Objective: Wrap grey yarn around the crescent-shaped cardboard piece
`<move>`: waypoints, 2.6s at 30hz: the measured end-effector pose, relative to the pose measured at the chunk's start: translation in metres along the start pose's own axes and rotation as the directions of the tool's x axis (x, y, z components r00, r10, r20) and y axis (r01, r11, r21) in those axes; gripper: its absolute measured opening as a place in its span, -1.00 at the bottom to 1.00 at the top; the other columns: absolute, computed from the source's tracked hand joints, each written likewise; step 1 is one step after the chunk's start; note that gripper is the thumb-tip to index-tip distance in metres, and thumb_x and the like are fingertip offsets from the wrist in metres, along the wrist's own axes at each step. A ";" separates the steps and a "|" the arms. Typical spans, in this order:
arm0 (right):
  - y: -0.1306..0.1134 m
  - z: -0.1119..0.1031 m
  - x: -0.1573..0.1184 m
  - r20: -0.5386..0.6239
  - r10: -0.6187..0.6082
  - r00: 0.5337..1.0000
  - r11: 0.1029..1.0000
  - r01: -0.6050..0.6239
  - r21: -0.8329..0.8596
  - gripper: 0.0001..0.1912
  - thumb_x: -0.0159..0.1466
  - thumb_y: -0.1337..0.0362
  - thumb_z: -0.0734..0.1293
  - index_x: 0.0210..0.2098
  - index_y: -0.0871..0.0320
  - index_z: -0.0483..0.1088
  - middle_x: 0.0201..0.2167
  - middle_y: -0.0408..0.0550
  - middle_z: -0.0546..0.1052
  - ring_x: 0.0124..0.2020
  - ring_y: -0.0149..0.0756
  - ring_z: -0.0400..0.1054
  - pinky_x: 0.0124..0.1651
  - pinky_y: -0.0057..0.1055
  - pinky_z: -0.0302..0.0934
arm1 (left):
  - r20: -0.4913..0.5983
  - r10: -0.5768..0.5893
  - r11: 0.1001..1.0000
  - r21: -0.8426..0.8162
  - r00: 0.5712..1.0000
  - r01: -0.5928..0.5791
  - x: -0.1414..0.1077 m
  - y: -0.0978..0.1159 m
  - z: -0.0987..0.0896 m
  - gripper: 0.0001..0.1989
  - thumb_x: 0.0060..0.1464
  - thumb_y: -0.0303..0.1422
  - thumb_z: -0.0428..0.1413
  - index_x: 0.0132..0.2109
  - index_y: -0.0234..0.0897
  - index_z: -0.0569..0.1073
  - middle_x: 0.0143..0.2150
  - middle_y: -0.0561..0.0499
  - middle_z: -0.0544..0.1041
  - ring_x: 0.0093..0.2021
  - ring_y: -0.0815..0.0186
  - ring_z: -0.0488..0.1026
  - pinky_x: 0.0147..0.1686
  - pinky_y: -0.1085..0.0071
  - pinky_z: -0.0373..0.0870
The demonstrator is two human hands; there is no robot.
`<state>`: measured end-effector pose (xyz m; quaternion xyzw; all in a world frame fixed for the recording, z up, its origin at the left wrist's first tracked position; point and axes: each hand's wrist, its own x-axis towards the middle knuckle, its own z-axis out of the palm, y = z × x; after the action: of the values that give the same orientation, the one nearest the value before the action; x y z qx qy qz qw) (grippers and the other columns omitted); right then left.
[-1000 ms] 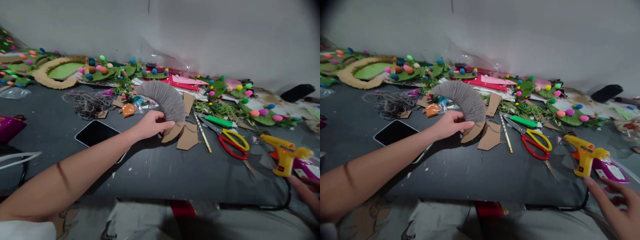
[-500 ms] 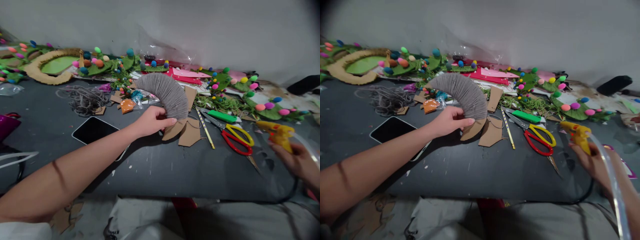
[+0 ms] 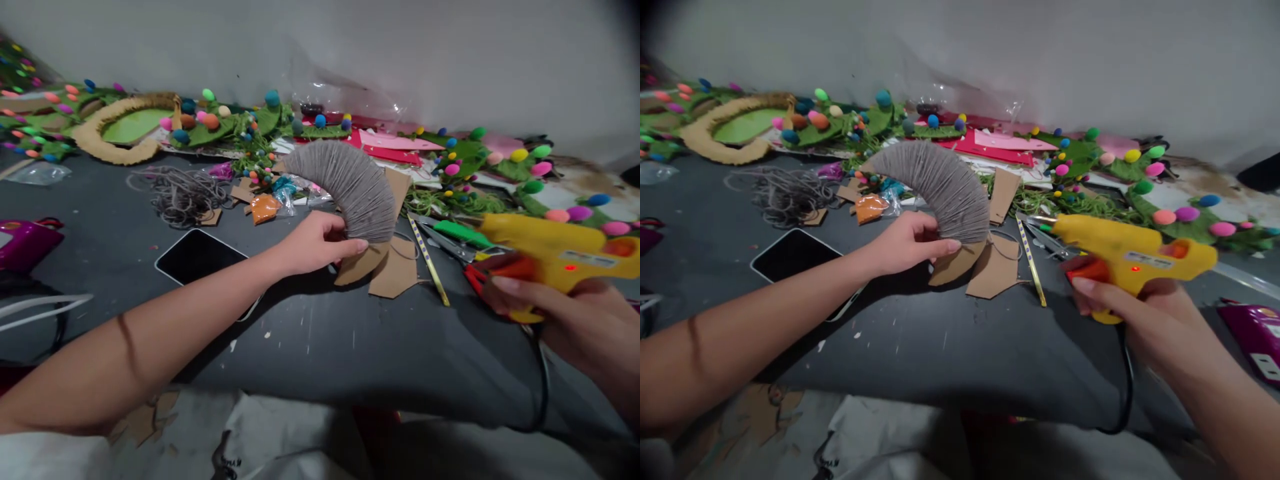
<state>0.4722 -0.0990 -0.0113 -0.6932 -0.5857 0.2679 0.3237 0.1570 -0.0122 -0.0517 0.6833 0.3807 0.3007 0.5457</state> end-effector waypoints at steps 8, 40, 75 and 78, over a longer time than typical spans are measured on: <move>0.004 0.028 0.003 0.301 0.116 0.947 0.984 -0.067 -0.168 -0.47 0.09 -0.20 0.41 -0.11 -0.01 0.61 -0.04 -0.11 0.64 0.03 -0.01 0.52 0.11 -0.21 0.44 | 0.056 0.061 0.995 0.079 0.997 -0.065 -0.001 0.000 -0.001 -0.73 0.12 -0.24 0.26 -0.39 -0.37 0.48 -0.52 0.07 0.46 -0.51 0.46 0.35 -0.55 0.57 0.26; 0.011 0.042 -0.012 0.301 -0.208 0.931 0.973 0.228 -0.031 -0.66 0.29 0.03 0.37 0.03 -0.05 0.52 0.00 -0.17 0.61 0.03 -0.13 0.53 0.15 -0.23 0.44 | 0.046 -0.009 0.995 0.102 0.999 0.005 -0.006 0.003 0.002 -0.76 0.10 -0.20 0.27 -0.34 -0.32 0.55 -0.44 0.03 0.53 -0.42 0.36 0.45 -0.45 0.49 0.38; 0.009 0.043 -0.011 0.293 -0.241 0.925 0.959 0.274 -0.077 -0.69 0.31 -0.02 0.32 -0.08 -0.04 0.56 -0.15 -0.13 0.65 -0.05 -0.03 0.55 0.21 -0.04 0.39 | 0.043 -0.023 0.996 0.089 0.999 0.019 -0.005 0.003 0.002 -0.75 0.09 -0.20 0.28 -0.40 -0.30 0.53 -0.48 0.04 0.54 -0.46 0.35 0.48 -0.50 0.50 0.38; 0.008 0.043 -0.012 0.281 -0.249 0.927 0.955 0.284 -0.088 -0.69 0.31 -0.01 0.32 -0.08 -0.03 0.55 -0.13 -0.13 0.65 -0.05 -0.04 0.55 0.21 -0.07 0.39 | 0.037 -0.015 0.997 0.079 0.999 0.012 -0.004 0.004 0.003 -0.75 0.09 -0.22 0.28 -0.41 -0.31 0.52 -0.50 0.05 0.53 -0.47 0.37 0.48 -0.51 0.51 0.37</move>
<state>0.4426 -0.1059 -0.0450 -0.5839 -0.7285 0.2742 0.2307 0.1582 -0.0179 -0.0484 0.7072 0.3865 0.2686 0.5276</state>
